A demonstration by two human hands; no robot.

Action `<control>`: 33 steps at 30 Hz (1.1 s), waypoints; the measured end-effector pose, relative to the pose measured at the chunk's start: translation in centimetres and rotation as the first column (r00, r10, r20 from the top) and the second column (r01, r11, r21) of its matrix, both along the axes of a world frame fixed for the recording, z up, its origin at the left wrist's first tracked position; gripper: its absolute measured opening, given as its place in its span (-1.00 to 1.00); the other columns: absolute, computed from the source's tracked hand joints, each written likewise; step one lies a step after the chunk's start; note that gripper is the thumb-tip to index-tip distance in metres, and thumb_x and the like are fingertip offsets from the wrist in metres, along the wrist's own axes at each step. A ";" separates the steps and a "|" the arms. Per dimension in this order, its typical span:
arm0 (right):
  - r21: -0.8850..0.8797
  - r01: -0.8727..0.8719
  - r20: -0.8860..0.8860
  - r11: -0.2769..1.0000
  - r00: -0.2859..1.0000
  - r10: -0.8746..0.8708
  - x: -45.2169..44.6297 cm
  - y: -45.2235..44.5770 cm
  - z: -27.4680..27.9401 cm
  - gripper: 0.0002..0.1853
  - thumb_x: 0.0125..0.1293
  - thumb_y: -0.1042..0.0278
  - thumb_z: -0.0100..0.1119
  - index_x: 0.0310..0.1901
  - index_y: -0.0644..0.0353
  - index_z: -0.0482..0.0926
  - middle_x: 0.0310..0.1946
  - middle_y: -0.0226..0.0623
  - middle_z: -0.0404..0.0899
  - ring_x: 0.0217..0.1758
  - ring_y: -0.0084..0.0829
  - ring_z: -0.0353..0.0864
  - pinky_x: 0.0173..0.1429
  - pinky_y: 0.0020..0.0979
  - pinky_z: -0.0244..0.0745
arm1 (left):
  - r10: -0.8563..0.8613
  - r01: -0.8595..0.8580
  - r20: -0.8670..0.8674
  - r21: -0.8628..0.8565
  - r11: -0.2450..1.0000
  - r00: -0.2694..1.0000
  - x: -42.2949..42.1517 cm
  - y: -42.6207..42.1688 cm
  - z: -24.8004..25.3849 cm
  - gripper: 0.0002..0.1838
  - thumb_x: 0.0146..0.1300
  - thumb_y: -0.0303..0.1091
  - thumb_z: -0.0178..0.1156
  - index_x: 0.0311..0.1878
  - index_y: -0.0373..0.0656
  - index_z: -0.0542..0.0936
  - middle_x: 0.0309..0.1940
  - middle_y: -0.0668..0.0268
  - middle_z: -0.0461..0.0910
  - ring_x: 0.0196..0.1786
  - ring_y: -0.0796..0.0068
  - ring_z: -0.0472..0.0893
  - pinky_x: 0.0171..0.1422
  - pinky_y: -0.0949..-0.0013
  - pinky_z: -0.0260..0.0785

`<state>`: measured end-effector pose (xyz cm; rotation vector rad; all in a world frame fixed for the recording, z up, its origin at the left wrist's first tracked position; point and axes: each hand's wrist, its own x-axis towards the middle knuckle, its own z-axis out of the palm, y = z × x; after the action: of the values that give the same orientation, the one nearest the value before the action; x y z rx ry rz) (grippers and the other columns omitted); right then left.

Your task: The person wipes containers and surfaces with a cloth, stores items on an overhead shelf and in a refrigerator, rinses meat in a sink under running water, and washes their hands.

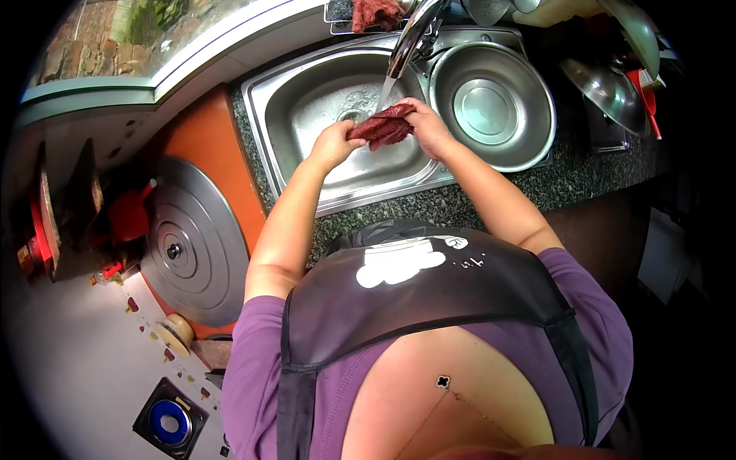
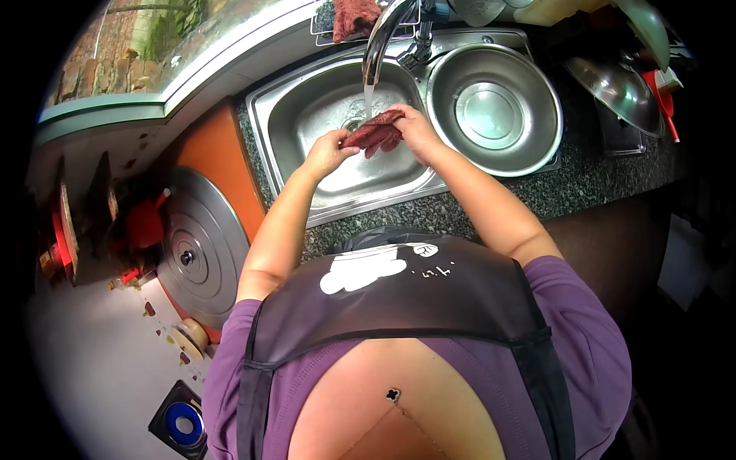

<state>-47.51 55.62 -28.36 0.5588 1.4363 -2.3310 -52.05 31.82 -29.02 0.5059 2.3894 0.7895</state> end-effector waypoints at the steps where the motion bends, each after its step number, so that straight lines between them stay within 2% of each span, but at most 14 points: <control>1: -0.048 0.041 -0.005 0.998 0.999 -0.041 -0.1 -0.2 -0.3 -0.78 0.36 0.49 0.12 0.02 0.23 0.48 -0.15 -0.24 0.68 -0.18 -0.43 0.70 -0.15 -0.45 0.58 | 0.120 -0.138 0.160 0.106 0.985 0.980 0.3 -0.6 -0.7 -0.76 0.23 -0.37 0.36 -0.10 -0.21 0.58 -0.24 0.18 0.68 -0.20 0.27 0.67 -0.01 0.24 0.53; 4: 0.469 -0.302 -0.090 0.830 0.918 0.385 -0.2 -0.4 1.8 -0.79 0.37 0.48 0.17 0.01 0.24 0.50 -0.26 -0.34 0.65 -0.19 -0.43 0.66 -0.08 -0.37 0.56 | 0.288 -0.571 0.565 0.422 0.704 0.773 0.6 0.3 0.3 -0.85 0.28 -0.43 0.29 -0.12 -0.23 0.58 -0.26 0.18 0.66 -0.22 0.28 0.66 -0.06 0.28 0.52; 6: 0.651 -0.304 -0.050 0.696 0.897 0.439 -0.4 -0.4 1.5 -0.71 0.21 0.39 0.38 -0.08 0.24 0.54 -0.27 -0.23 0.72 -0.21 -0.44 0.71 -0.16 -0.39 0.57 | 0.284 -0.515 0.542 0.340 0.786 0.791 0.5 1.1 1.4 -0.86 0.29 -0.50 0.24 -0.10 -0.23 0.60 -0.22 0.15 0.65 -0.21 0.32 0.66 -0.10 0.30 0.53; 8: 0.612 -0.360 0.040 0.704 0.903 0.427 -1.2 0.0 0.1 -0.73 0.21 0.38 0.40 -0.16 0.29 0.54 -0.34 -0.22 0.72 -0.18 -0.47 0.71 -0.08 -0.38 0.57 | 0.176 -0.157 0.003 0.472 0.868 0.984 -0.1 1.8 0.6 -0.83 0.37 -0.55 0.13 0.00 -0.25 0.56 -0.21 0.26 0.66 -0.12 0.49 0.67 -0.07 0.40 0.56; 9: 0.829 -0.357 0.045 0.430 0.810 0.585 -1.9 0.3 0.3 -0.64 0.21 0.38 0.41 -0.03 0.30 0.50 -0.25 -0.19 0.70 -0.09 -0.44 0.70 0.02 -0.35 0.56 | 0.200 -0.278 0.215 0.434 0.857 0.956 -0.1 2.2 1.1 -0.81 0.36 -0.56 0.14 0.00 -0.24 0.57 -0.18 0.26 0.67 -0.12 0.50 0.66 -0.08 0.41 0.56; 12: 0.375 -0.389 -0.151 0.842 0.870 0.469 -1.9 -0.3 -1.7 -0.51 0.23 0.41 0.39 0.15 0.28 0.42 -0.12 -0.14 0.63 0.02 -0.40 0.65 0.10 -0.30 0.54 | 0.143 -0.461 0.528 0.541 0.704 0.837 0.5 3.7 1.6 -0.76 0.32 -0.61 0.09 0.03 -0.27 0.56 -0.10 0.25 0.64 -0.11 0.51 0.66 -0.03 0.44 0.57; 16: 0.586 -0.352 -0.153 0.730 0.836 0.526 -2.4 -3.1 2.5 -0.53 0.16 0.38 0.45 0.10 0.22 0.53 -0.14 -0.19 0.64 0.02 -0.40 0.65 0.05 -0.36 0.55 | 0.392 -0.541 0.377 0.503 0.674 0.839 2.0 5.9 3.1 -0.74 0.29 -0.53 0.22 0.04 -0.27 0.54 -0.19 0.27 0.62 -0.12 0.49 0.64 0.01 0.44 0.53; 18: 0.643 -0.262 -0.164 0.720 0.871 0.463 -2.4 -3.4 1.7 -0.57 0.16 0.34 0.45 0.06 0.20 0.58 -0.20 -0.21 0.65 -0.12 -0.38 0.67 -0.01 -0.37 0.57 | 0.483 -0.641 0.465 0.702 0.310 0.742 2.0 5.9 2.4 -0.68 0.30 -0.45 0.27 0.09 -0.27 0.50 -0.14 0.27 0.61 -0.06 0.46 0.61 0.02 0.41 0.51; 19: 0.695 -0.164 -0.179 0.700 0.903 0.390 -2.5 -3.6 1.3 -0.60 0.16 0.30 0.46 0.03 0.19 0.63 -0.26 -0.24 0.66 -0.25 -0.36 0.68 -0.07 -0.37 0.59 | 0.554 -0.731 0.502 0.590 0.342 0.664 1.5 4.9 1.9 -0.61 0.35 -0.35 0.26 0.19 -0.22 0.46 0.06 0.18 0.54 0.08 0.42 0.57 0.14 0.41 0.49; 20: 0.694 -0.166 -0.178 0.700 0.903 0.390 -2.2 -3.7 1.0 -0.60 0.16 0.30 0.46 0.03 0.19 0.63 -0.26 -0.24 0.66 -0.25 -0.36 0.68 -0.07 -0.37 0.59 | 0.598 -0.848 0.606 0.437 0.300 0.524 1.4 4.6 1.4 -0.59 0.46 -0.14 0.11 0.25 -0.11 0.39 0.15 0.20 0.45 0.23 0.30 0.45 0.37 -0.09 0.32; 23: 0.853 0.025 -0.325 0.521 0.807 0.493 -0.7 -5.3 3.0 -0.67 0.19 0.16 0.43 -0.13 0.21 0.69 -0.27 -0.17 0.63 -0.21 -0.25 0.66 -0.09 -0.31 0.54 | 0.383 -0.964 0.900 -0.255 0.077 -0.208 0.0 3.9 -3.7 -0.58 0.48 -0.07 -0.08 0.22 -0.09 0.48 0.32 0.17 0.38 0.21 0.03 0.50 0.19 -0.63 0.18; 24: 0.801 0.010 -0.393 0.598 0.762 0.514 -0.3 -6.0 3.5 -0.69 0.19 0.16 0.42 -0.18 0.22 0.68 -0.31 -0.17 0.61 -0.19 -0.24 0.65 -0.05 -0.30 0.53 | -0.013 -0.982 0.989 -0.144 0.123 -0.147 0.5 3.2 -8.8 -0.61 0.48 -0.07 -0.10 0.15 -0.11 0.50 0.14 0.14 0.55 0.15 0.03 0.55 0.25 -0.48 0.29; 27: 0.770 0.072 -0.479 0.634 0.721 0.500 0.3 -8.7 3.8 -0.73 0.20 0.09 0.37 -0.31 0.14 0.65 -0.32 -0.21 0.60 -0.25 -0.15 0.65 -0.05 -0.25 0.56 | -0.236 -0.885 0.890 0.433 0.170 0.390 1.7 5.2 -21.8 -0.51 0.46 0.00 -0.05 0.19 -0.19 0.51 0.08 0.07 0.58 0.19 0.08 0.55 0.44 -0.08 0.30; 33: 0.943 0.152 -0.247 0.296 0.916 0.317 -4.8 -5.2 -3.7 -0.65 0.27 -0.06 0.24 -0.29 0.10 0.65 -0.38 -0.16 0.66 -0.33 0.01 0.66 -0.24 -0.12 0.58 | -0.073 -0.996 0.996 0.049 0.071 0.044 -0.1 6.8 -9.4 -0.62 0.47 -0.19 -0.02 0.14 -0.26 0.51 0.07 0.09 0.60 0.16 0.12 0.60 0.25 -0.04 0.50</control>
<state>-52.27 50.45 -32.01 0.2130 2.9805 -1.1970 -52.11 38.59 -38.47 -0.8067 0.6187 2.1257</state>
